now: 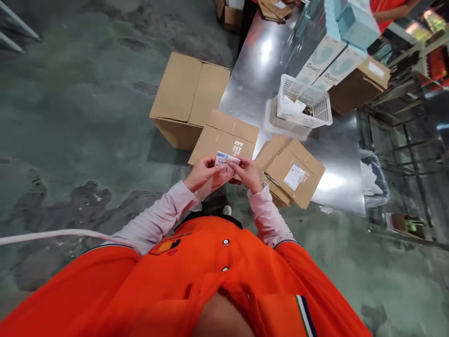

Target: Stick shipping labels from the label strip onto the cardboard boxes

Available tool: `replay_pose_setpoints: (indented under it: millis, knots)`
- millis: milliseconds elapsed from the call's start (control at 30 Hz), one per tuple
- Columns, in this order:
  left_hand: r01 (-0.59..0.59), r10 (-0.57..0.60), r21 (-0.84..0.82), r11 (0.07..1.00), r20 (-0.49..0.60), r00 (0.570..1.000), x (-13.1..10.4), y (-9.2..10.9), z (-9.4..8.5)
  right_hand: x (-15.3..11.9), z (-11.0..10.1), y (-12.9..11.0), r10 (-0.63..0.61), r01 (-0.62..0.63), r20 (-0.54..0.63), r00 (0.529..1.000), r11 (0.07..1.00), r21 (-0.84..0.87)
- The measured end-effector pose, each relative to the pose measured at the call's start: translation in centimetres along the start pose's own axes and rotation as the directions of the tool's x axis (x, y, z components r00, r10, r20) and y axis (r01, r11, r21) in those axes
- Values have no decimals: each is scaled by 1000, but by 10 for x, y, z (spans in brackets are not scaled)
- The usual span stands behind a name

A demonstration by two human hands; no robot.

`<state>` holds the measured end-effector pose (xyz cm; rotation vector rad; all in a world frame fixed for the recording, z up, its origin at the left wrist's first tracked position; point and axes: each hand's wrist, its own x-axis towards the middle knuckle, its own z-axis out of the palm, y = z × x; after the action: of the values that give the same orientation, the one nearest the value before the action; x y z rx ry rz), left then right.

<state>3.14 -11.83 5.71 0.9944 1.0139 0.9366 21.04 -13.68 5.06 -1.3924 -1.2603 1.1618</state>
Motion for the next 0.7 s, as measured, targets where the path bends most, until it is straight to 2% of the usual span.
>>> replay_pose_setpoints:
  millis: [100, 267, 333, 400, 467, 533, 600, 633, 700]
  knots:
    - [-42, 40, -29, 999, -79, 996, 2, -15, 0, 7, -3, -7, -27, 32, 37, 999, 991, -132]
    - [-103, 155, 227, 968, -225, 962, 6, -38, -2, 1, 8, -11, -85, 78, -4, 996, 924, -375]
    - [-102, 202, 320, 942, -295, 934, 7, -44, -2, -2, 11, -12, -91, 77, -17, 996, 917, -391]
    - [-75, 191, 327, 942, -339, 921, 10, -48, -3, 0, 14, -12, -105, 86, -33, 994, 925, -371]
    - [-52, 116, 231, 972, -273, 955, 15, -53, -6, 11, 15, -11, -139, 111, -55, 989, 930, -350]
    - [30, -21, 114, 993, -81, 996, 20, -59, -13, 33, 13, -7, -175, 135, -79, 981, 920, -367]
    - [171, -179, 76, 982, 120, 977, 22, -68, -24, 64, 11, 1, -187, 122, -109, 976, 893, -434]
    - [230, -241, 80, 970, 174, 955, 21, -74, -30, 82, 10, 6, -173, 91, -130, 976, 874, -478]
    - [296, -308, 85, 951, 213, 927, 13, -88, -42, 113, 8, 18, -102, -13, -171, 980, 824, -566]
